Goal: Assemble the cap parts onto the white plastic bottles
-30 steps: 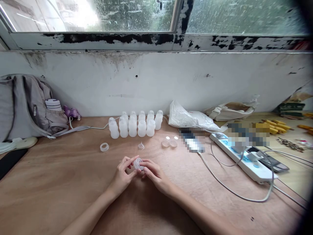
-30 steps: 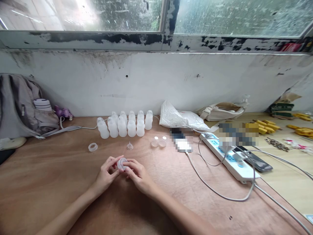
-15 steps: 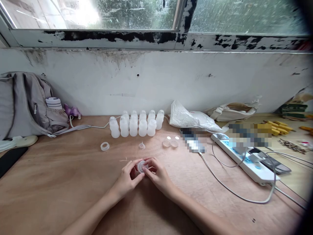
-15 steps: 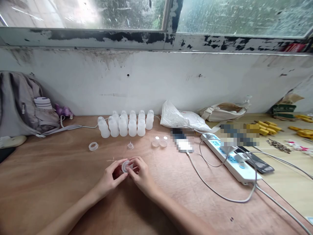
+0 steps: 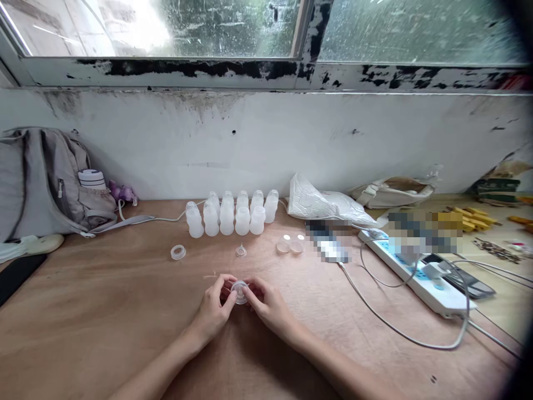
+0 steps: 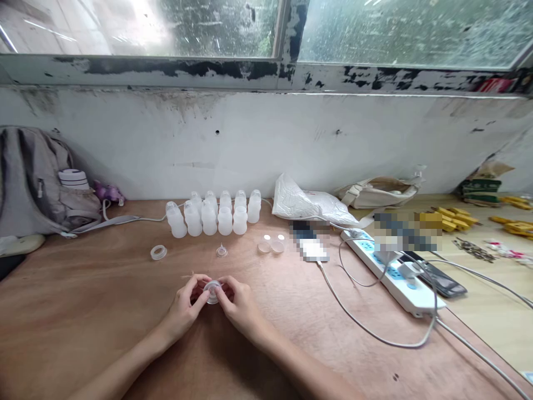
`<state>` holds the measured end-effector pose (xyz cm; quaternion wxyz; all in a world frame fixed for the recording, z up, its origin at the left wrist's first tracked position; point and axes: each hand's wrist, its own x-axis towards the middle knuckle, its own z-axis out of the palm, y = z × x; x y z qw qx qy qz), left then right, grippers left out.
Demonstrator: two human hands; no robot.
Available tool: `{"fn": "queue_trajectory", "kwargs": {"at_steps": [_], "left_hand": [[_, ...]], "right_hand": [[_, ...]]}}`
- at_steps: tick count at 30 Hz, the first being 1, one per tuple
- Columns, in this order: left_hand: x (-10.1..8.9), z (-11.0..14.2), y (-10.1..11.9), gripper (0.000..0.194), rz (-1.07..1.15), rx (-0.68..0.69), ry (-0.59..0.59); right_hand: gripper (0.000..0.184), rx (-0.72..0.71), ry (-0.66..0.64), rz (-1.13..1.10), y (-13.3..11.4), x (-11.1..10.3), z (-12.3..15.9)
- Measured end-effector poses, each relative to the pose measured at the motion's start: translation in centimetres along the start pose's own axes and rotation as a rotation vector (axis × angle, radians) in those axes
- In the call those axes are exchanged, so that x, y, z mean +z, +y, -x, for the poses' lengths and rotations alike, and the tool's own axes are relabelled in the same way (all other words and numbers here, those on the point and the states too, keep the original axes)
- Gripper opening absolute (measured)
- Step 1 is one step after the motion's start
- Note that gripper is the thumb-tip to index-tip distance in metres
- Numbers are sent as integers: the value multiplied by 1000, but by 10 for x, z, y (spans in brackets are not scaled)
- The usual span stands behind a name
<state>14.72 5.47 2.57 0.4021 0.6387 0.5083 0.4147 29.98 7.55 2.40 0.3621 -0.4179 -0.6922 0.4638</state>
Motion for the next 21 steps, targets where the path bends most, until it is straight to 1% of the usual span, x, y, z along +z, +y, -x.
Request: {"fn": "queue_trajectory", "kwargs": {"at_steps": [2, 6, 10, 17, 21], "left_hand": [[-1, 1, 2, 16, -41, 12, 2], [-2, 3, 4, 13, -124, 54, 3], [-1, 4, 2, 7, -218, 93, 8], [1, 5, -1, 2, -337, 93, 1], [1, 6, -3, 1, -371, 106, 26]], "right_hand": [[20, -20, -13, 36, -3, 0, 1], [17, -60, 13, 121, -7, 2, 3], [12, -81, 29, 161, -7, 3, 3], [8, -83, 44, 178, -6, 5, 5], [7, -94, 70, 151, -6, 6, 4]]}}
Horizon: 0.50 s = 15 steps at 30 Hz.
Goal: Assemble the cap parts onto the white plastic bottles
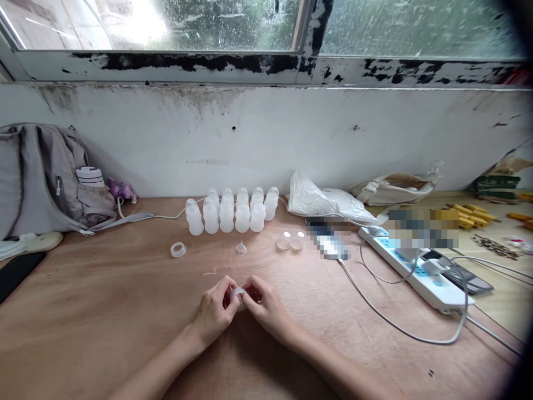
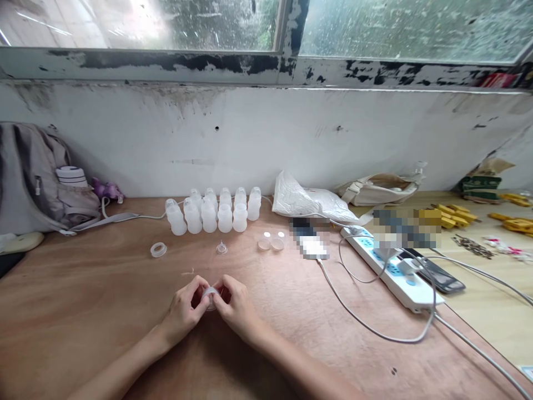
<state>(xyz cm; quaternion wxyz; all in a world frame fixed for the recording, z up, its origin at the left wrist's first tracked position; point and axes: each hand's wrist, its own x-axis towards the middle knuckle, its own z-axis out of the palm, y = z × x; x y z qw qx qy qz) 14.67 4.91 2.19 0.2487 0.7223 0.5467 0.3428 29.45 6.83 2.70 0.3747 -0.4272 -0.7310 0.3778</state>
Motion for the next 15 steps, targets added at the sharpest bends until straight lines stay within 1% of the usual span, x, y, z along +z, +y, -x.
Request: {"fn": "queue_trajectory", "kwargs": {"at_steps": [3, 7, 9, 11, 13, 15], "left_hand": [[0, 0, -1, 4, 61, -22, 38], [0, -2, 0, 7, 158, -77, 51], [-1, -2, 0, 8, 152, -80, 42], [-1, -2, 1, 10, 107, -69, 21], [-1, 0, 1, 9, 16, -36, 8], [-1, 1, 0, 8, -110, 32, 30]], "right_hand": [[5, 44, 7, -87, 1, 1, 0], [13, 163, -49, -247, 5, 4, 0], [13, 147, -32, -233, 5, 4, 0], [12, 100, -4, -170, 4, 3, 0], [11, 55, 9, -89, 2, 1, 0], [11, 7, 12, -17, 0, -2, 0]]}}
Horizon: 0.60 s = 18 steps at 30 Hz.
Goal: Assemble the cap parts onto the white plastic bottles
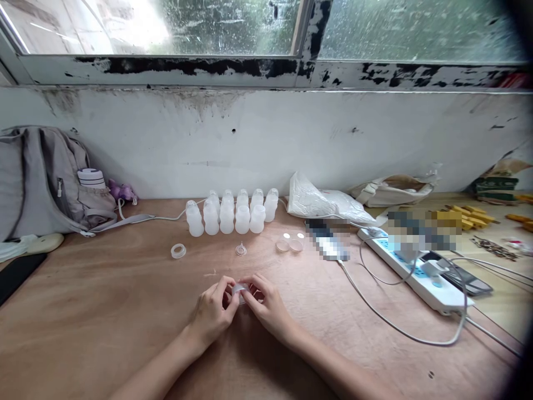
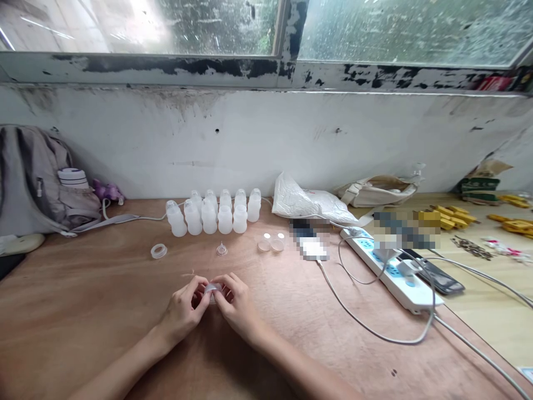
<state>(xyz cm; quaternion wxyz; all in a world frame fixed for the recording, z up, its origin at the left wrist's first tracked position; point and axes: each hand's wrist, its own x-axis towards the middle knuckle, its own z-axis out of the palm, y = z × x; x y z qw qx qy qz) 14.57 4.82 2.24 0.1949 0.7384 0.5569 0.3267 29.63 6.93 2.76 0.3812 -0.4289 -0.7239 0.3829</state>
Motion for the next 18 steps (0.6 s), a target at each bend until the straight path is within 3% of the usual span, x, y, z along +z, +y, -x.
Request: {"fn": "queue_trajectory", "kwargs": {"at_steps": [5, 10, 14, 18], "left_hand": [[3, 1, -6, 13, -151, 137, 34], [3, -1, -6, 4, -55, 39, 28], [2, -1, -2, 3, 69, -61, 41], [1, -1, -2, 12, 31, 0, 59]], "right_hand": [[12, -81, 18, 81, 0, -1, 0], [15, -120, 4, 86, 1, 2, 1], [16, -24, 0, 19, -1, 4, 2], [16, -58, -16, 40, -1, 2, 1]]}}
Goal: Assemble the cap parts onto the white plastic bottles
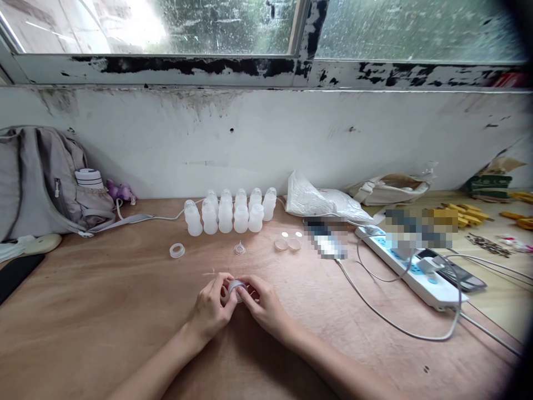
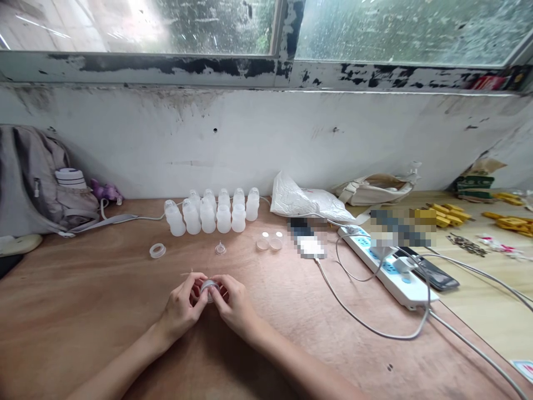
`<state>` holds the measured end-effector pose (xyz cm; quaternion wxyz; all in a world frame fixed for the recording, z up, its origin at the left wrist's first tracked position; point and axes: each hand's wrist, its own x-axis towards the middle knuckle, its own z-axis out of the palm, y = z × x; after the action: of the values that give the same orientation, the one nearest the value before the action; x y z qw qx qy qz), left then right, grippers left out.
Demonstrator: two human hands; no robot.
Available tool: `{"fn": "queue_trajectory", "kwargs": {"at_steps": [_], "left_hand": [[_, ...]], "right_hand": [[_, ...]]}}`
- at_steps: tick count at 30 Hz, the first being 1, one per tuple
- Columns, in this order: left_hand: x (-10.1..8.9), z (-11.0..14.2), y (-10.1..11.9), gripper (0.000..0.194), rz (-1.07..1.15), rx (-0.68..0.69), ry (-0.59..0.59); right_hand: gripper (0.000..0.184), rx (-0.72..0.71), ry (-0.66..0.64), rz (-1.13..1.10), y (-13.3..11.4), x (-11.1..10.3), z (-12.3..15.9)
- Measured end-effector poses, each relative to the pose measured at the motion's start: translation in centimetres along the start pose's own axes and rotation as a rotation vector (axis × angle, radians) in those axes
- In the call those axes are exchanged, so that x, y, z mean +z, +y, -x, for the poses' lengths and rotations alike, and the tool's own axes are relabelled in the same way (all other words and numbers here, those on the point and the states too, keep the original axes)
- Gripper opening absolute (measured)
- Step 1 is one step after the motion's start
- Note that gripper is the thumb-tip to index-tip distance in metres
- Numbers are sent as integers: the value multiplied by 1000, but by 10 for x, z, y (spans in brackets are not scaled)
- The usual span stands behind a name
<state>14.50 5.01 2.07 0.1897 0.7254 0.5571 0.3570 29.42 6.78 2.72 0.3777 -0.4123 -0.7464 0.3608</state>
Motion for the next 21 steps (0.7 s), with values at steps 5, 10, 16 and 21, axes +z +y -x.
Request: {"fn": "queue_trajectory", "kwargs": {"at_steps": [5, 10, 16, 21], "left_hand": [[-1, 0, 1, 12, -33, 25, -12], [2, 0, 2, 12, 71, -47, -41], [3, 0, 3, 7, 147, -99, -46], [0, -1, 5, 4, 166, -102, -64]], "right_hand": [[22, -63, 1, 64, 3, -1, -1], [24, -90, 5, 71, 7, 2, -1], [24, -147, 6, 98, 12, 5, -1], [24, -154, -7, 103, 10, 3, 0]]}}
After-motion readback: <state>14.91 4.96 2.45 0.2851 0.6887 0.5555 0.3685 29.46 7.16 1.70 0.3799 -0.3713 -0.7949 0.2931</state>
